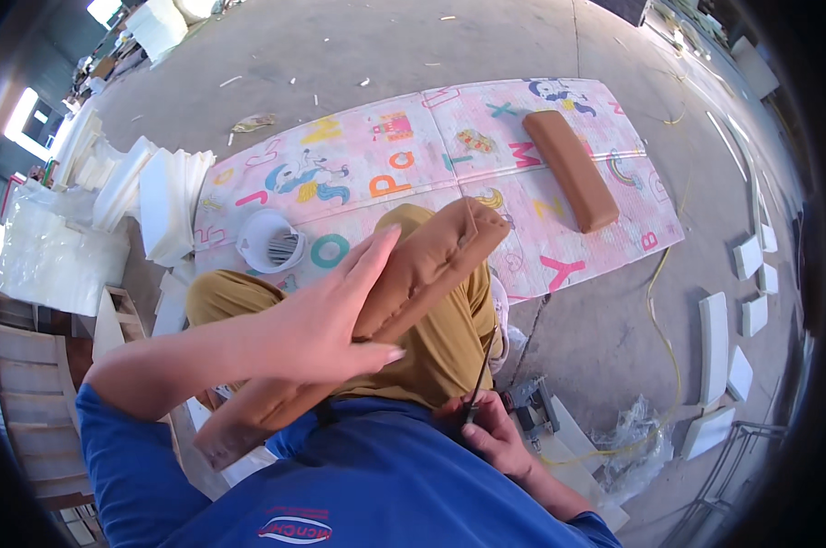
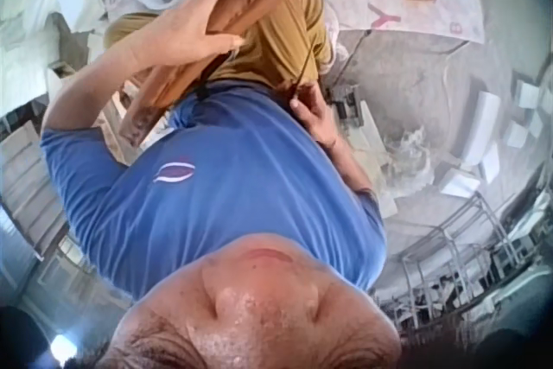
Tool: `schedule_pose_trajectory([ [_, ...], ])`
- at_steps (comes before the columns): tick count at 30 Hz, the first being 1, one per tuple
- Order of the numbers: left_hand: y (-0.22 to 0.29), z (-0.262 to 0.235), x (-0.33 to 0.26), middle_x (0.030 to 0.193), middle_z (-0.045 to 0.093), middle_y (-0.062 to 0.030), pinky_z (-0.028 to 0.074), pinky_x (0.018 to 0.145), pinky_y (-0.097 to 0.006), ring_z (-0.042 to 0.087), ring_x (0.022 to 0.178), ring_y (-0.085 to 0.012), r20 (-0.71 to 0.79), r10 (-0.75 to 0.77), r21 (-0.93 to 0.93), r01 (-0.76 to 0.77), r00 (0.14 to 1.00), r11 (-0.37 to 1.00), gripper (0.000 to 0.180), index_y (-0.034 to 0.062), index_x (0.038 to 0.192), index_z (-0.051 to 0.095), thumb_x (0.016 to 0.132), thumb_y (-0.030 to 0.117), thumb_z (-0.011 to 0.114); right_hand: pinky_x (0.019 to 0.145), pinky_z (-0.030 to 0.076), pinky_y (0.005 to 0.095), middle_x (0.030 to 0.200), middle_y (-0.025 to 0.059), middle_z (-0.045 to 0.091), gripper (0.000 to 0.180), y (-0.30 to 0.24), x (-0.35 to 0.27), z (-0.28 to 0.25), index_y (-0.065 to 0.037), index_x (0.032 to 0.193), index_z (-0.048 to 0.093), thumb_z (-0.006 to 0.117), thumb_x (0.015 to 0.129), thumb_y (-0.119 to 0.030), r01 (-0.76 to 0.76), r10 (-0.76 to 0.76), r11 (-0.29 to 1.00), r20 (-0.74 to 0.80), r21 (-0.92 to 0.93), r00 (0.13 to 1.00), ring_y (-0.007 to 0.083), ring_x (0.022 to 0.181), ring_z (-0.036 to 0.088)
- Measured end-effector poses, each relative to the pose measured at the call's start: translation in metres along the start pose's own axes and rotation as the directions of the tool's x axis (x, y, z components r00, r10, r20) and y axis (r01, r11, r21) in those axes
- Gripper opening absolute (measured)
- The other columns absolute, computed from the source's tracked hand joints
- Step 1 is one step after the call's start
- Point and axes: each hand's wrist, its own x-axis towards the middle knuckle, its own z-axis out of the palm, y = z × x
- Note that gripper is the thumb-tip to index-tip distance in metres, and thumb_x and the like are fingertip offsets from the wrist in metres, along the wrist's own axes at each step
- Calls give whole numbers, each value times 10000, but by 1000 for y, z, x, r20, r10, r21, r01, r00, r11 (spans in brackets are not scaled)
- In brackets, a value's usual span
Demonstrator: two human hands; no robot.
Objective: Securing fabric cover to a foam-padded furniture part using a staple gun and tucking edges with a screwdriver.
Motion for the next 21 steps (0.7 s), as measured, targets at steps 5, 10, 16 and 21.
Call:
schedule_pose_trajectory([
  [5,-11,20,30,1545,216,-311,273,1166,-446,273,1429,-451,21,83,-66,-81,996,995,1134,-46,1535,13,754,273,772,707,529,308,1042,141,637,456,-59,-3,-9,-66,1426,402,534,990,-41,135,-147,917,-3,-375,989,155,797,627],
  [10,-19,18,32,1543,188,-335,291,1170,-430,255,1437,-452,-29,137,-92,-139,990,986,1092,-97,1512,46,713,204,727,565,497,303,792,122,646,337,-163,23,1,-9,1202,652,632,866,-7,253,-437,112,181,-961,881,200,614,624],
  [16,-32,19,29,1567,184,-299,247,1188,-429,218,1462,-430,-96,210,-118,-221,973,968,1090,-65,1530,61,695,162,723,469,465,323,721,73,586,402,-193,53,34,-72,1164,698,676,781,47,231,-261,-172,270,-958,927,222,542,591],
  [21,-39,22,25,1537,197,-341,292,1167,-434,254,1433,-465,-137,231,-96,-245,963,965,1056,-107,1506,114,698,182,729,448,463,335,722,58,574,428,-192,59,37,-107,1188,695,693,778,18,251,-216,-224,299,-942,929,224,530,586],
])
